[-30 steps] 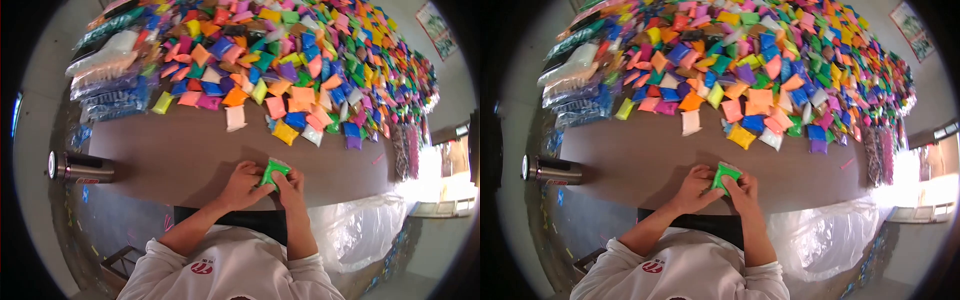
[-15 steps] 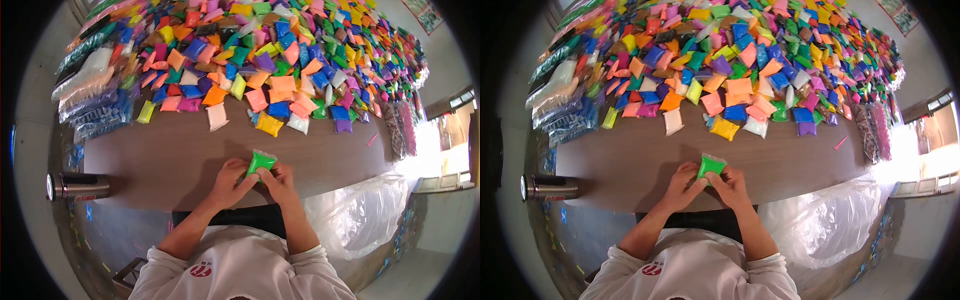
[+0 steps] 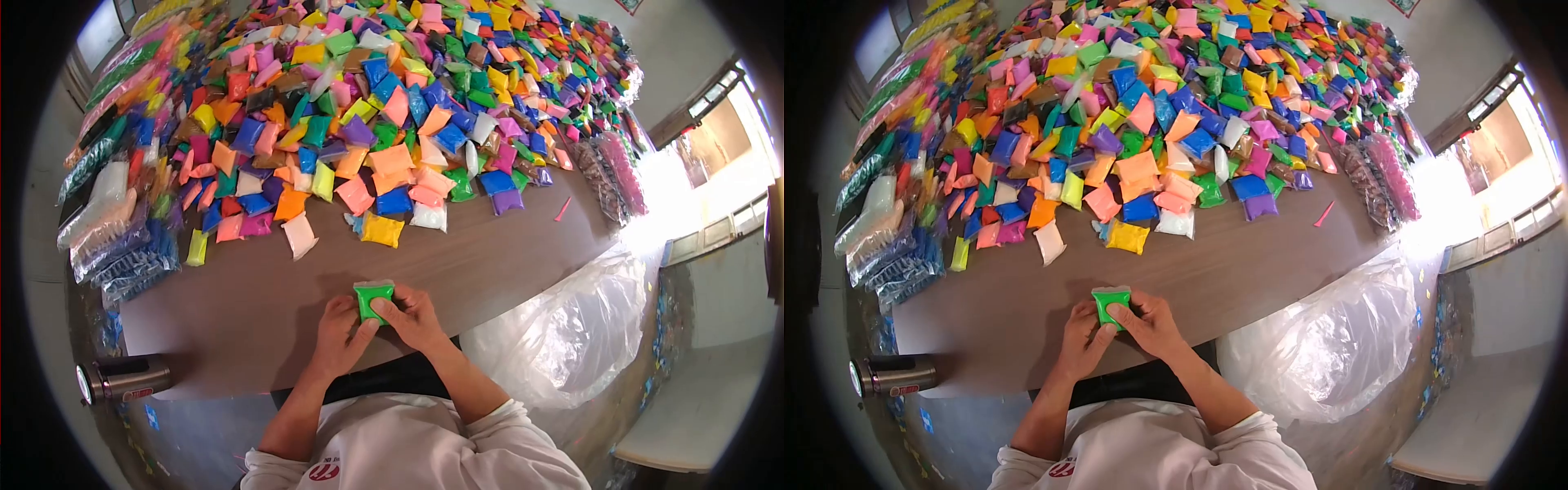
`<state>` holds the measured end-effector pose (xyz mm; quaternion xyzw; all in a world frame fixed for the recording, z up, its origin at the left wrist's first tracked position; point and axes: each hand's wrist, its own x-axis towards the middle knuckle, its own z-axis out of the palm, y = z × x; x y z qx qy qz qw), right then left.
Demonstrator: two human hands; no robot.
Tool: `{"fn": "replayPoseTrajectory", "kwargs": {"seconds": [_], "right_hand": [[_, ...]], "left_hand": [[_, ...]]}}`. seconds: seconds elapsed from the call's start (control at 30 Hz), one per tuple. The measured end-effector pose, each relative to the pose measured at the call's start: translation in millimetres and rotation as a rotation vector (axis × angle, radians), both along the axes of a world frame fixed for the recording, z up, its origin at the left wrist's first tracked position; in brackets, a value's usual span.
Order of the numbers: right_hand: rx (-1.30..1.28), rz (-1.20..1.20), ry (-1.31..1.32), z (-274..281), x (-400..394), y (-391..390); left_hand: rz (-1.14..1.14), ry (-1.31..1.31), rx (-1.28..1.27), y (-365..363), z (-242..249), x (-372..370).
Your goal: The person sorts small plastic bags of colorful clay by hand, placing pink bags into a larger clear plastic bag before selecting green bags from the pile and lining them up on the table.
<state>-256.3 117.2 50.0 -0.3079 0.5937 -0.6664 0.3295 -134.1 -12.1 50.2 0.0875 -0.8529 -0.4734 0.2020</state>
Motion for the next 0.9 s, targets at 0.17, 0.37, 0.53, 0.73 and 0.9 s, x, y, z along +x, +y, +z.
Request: {"fn": "replayPoseTrajectory", "kwargs": {"seconds": [0.17,0.37,0.53,0.73,0.9], "right_hand": [[0.073,0.018,0.285,5.7,-11.3,7.0],[0.209,0.119,0.024,3.6,-19.0,16.4],[0.14,-0.257,-0.038,9.2,-25.0,2.5],[0.221,-0.012,-0.007,39.6,-31.1,-42.1],[0.388,0.344,0.378,56.4,2.3,-114.7]], "left_hand": [[0.039,0.022,-0.051,4.3,-3.6,-2.1],[-0.011,0.025,-0.153,2.8,-0.1,-2.3],[0.056,0.081,-0.019,5.4,-9.5,-1.9],[0.083,0.134,-0.094,10.2,-11.6,-1.1],[0.095,0.211,-0.182,11.4,-16.4,-2.9]]}}
